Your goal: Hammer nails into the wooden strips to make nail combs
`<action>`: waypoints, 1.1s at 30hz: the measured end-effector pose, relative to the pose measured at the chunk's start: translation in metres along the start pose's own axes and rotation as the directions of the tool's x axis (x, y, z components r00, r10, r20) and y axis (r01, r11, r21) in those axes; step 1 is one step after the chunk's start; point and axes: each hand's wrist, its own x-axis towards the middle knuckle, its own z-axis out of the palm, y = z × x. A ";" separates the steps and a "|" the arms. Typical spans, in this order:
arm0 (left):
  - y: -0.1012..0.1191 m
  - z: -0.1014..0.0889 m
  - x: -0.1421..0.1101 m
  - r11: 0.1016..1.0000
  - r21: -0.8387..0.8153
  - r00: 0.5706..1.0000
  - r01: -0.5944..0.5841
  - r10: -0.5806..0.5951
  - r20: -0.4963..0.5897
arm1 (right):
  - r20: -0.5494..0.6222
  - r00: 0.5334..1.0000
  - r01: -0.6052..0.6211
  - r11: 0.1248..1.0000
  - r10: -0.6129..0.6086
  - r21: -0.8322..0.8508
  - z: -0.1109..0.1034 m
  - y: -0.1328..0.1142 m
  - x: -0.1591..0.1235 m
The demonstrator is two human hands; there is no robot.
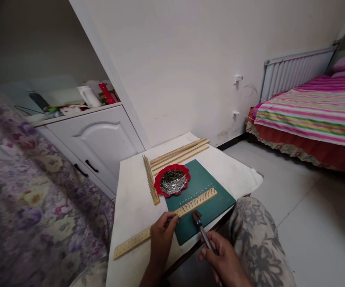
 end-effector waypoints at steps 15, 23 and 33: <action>-0.014 0.010 0.027 0.980 0.183 0.996 -0.085 0.089 -0.018 | 0.007 0.999 0.039 0.999 -0.039 0.020 0.004 -0.005 0.001; -0.017 0.012 0.029 0.975 0.185 0.990 -0.124 0.135 -0.046 | 0.037 0.999 0.034 0.999 -0.035 0.018 0.002 0.000 0.003; -0.024 0.014 0.028 0.963 0.235 0.989 -0.134 0.144 -0.028 | 0.050 0.999 -0.020 1.000 0.021 -0.014 0.003 0.007 0.006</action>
